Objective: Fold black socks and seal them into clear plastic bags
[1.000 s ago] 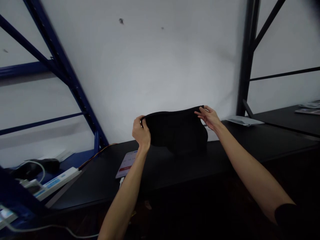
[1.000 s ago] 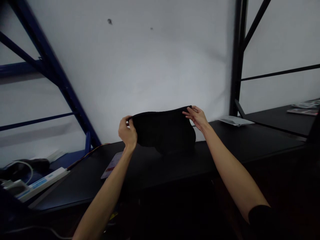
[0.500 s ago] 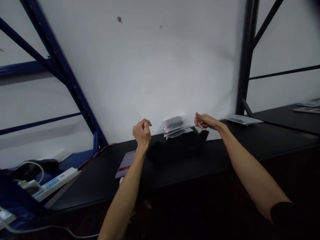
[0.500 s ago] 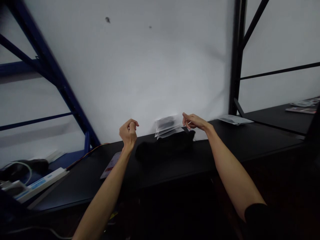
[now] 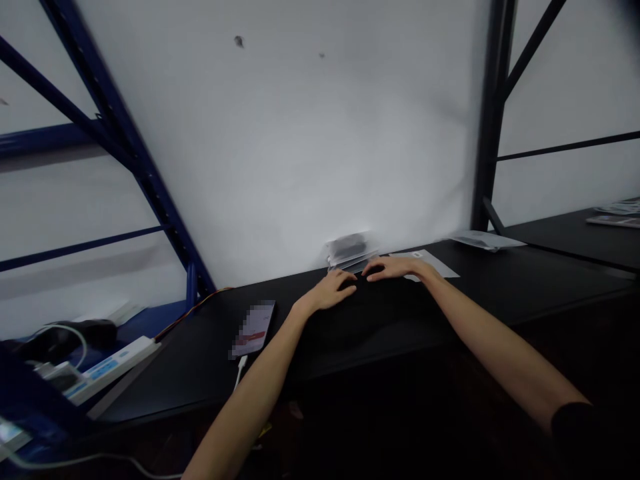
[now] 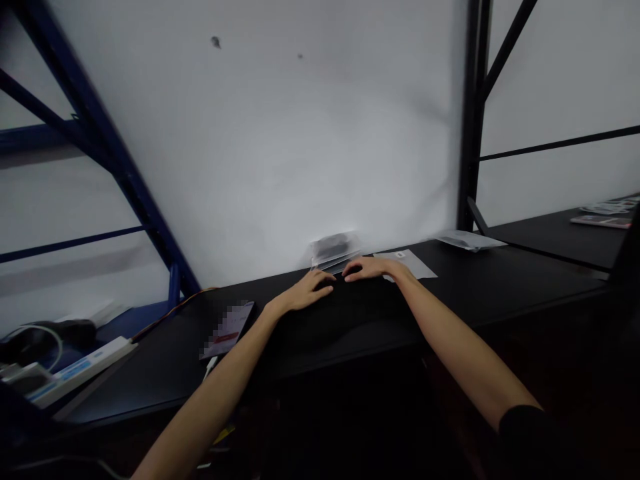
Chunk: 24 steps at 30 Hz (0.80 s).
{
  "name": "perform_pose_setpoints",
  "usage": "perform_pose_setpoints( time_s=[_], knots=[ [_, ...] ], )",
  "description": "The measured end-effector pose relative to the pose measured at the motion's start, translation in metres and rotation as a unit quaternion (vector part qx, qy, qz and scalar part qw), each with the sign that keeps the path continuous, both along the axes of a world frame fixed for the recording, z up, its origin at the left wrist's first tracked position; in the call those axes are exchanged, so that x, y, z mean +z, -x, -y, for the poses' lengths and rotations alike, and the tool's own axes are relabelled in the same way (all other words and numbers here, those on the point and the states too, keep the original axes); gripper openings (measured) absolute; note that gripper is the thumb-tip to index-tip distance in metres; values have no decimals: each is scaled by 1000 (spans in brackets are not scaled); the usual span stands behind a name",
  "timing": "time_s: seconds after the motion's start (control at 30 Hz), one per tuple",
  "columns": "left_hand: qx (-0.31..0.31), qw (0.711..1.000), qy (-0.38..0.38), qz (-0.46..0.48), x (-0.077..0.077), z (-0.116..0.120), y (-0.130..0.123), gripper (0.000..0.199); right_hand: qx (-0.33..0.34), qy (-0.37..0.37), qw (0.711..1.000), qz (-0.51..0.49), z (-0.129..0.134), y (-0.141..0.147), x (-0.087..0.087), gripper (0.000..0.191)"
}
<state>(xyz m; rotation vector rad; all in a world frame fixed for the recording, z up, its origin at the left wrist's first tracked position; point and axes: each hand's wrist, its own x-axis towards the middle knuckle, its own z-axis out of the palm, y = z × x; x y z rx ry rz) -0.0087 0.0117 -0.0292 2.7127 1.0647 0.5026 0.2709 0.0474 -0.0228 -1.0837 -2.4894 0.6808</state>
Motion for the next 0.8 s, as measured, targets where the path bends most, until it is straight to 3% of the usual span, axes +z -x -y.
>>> perform_pose_setpoints(
  time_s=[0.17, 0.37, 0.43, 0.57, 0.67, 0.8],
  knots=[
    [47, 989, 101, -94, -20, -3, -4, 80, -20, 2, 997, 77, 0, -4, -4, 69],
    [39, 987, 115, -103, -22, -6, -3, 82, -22, -7, 998, 54, -5, -9, -5, 55],
    [30, 990, 96, -95, -19, -4, -4, 78, -34, -16, 999, 27, -7, -9, -5, 42],
    [12, 1000, -9, -14, -8, -1, -6, 53, -139, -73, 987, -45, -7, -2, 2, 28],
    [77, 992, -81, 58, -1, -3, -3, 36, -197, -123, 968, -95, -4, 14, 6, 22],
    [203, 968, -93, 111, 2, -9, 6, 28, -253, -300, 919, -33, -3, 47, 4, 16]
  ],
)
